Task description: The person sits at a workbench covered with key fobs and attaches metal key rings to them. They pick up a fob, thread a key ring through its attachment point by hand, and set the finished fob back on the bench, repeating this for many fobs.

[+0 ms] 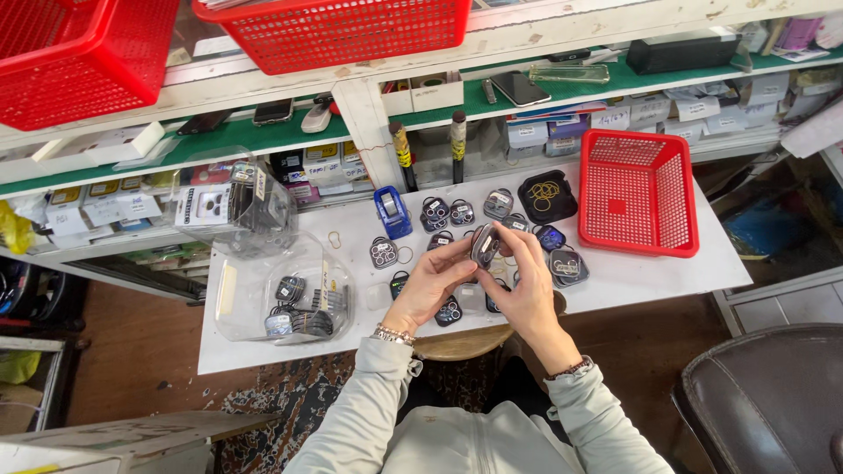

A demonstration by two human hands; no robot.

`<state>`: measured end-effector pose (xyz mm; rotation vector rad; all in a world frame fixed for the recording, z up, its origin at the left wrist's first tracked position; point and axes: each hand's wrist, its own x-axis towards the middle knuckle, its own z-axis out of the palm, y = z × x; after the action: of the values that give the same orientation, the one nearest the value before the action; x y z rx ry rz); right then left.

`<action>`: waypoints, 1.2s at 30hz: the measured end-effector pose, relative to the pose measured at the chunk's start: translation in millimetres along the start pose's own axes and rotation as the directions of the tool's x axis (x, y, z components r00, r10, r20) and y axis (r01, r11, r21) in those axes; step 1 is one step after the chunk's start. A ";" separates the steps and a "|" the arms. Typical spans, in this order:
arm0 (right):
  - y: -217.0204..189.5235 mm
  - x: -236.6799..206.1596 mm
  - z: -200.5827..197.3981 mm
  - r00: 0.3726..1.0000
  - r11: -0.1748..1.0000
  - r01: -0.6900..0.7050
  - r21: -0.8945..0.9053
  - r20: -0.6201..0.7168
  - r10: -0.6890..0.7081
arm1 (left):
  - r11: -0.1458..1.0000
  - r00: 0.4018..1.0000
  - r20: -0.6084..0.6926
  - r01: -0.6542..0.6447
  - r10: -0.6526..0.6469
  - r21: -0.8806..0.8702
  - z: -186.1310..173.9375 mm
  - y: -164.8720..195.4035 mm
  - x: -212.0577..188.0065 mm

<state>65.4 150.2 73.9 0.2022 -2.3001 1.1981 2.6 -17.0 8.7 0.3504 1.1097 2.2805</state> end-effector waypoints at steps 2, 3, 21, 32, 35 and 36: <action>-9.7 -0.8 6.2 1.000 1.000 0.008 0.030 -0.002 -0.008 | 1.000 1.000 0.002 -0.005 0.005 0.021 -4.9 10.8 -7.7; -13.3 -0.9 8.6 1.000 0.999 0.023 0.034 -0.007 -0.022 | 1.000 1.000 0.005 -0.006 0.006 0.031 -6.4 15.4 -10.2; -32.5 9.5 8.6 0.990 0.993 0.086 -0.083 0.117 -0.076 | 0.984 0.993 0.052 -0.101 0.110 -0.146 17.8 57.2 -25.4; -39.4 24.5 -8.5 0.962 0.987 0.066 0.150 0.255 -0.103 | 0.996 0.991 -0.110 -0.082 0.078 -0.033 5.5 39.4 -17.1; -37.9 29.3 -9.2 0.929 0.986 -0.133 0.102 0.360 0.088 | 0.996 0.984 -0.167 -0.053 0.065 0.076 5.8 39.6 -16.0; -36.8 31.0 -9.3 0.924 0.984 -0.134 0.116 0.374 0.082 | 0.994 0.981 -0.185 -0.048 0.066 0.100 5.9 39.9 -15.3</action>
<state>56.1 139.1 120.8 0.3848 -2.5749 1.4855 2.3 -42.1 43.9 0.2089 1.3219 2.3543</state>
